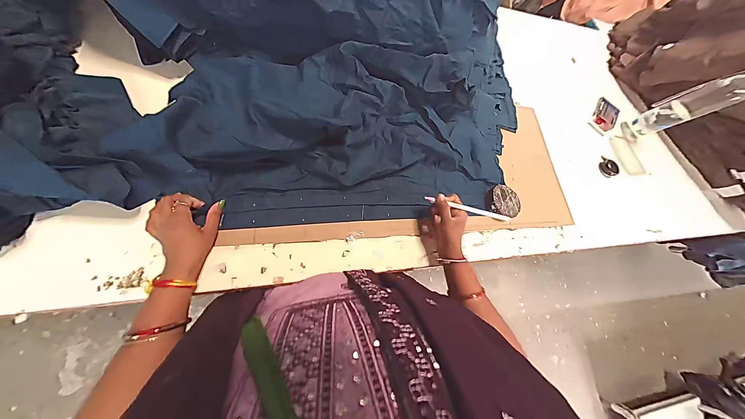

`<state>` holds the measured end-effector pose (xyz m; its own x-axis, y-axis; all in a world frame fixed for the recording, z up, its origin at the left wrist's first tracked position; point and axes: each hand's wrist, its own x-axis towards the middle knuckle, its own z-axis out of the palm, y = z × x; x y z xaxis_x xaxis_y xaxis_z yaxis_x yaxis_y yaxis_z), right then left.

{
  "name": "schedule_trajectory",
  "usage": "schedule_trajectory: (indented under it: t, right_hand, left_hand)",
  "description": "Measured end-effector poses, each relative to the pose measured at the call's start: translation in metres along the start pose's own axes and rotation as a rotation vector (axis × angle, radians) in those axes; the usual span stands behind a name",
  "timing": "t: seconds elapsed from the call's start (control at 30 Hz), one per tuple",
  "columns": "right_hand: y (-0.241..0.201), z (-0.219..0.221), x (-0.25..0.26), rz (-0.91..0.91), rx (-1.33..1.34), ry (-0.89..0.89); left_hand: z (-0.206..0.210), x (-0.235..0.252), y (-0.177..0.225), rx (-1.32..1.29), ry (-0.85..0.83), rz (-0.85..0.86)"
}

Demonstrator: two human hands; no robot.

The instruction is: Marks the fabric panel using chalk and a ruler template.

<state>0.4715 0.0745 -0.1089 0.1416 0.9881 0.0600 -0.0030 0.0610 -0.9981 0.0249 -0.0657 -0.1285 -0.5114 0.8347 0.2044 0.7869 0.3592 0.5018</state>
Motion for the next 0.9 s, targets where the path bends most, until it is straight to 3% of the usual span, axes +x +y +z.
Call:
schedule_trajectory:
  t: [0.13, 0.3, 0.53, 0.6, 0.73, 0.9]
  right_hand:
    - [0.008, -0.047, -0.007, -0.008, -0.066, -0.113]
    - [0.011, -0.040, -0.006, -0.063, -0.155, -0.147]
    - [0.011, -0.035, 0.002, -0.258, -0.757, -0.111]
    - [0.007, -0.032, 0.008, -0.229, -0.726, -0.113]
    - [0.021, -0.026, 0.021, -0.224, -0.394, -0.061]
    - [0.013, -0.014, 0.021, -0.207, -0.701, -0.043]
  left_hand:
    - [0.001, 0.000, -0.001, -0.007, 0.000, 0.025]
    - [0.000, 0.001, 0.000, 0.007, 0.019, 0.040]
    - [0.001, 0.001, -0.001, -0.007, 0.018, 0.051]
    - [0.000, 0.000, -0.001, -0.008, 0.018, 0.052]
    - [0.001, -0.001, 0.000, -0.011, 0.016, 0.049]
    - [0.001, 0.001, -0.001, -0.009, 0.028, 0.060]
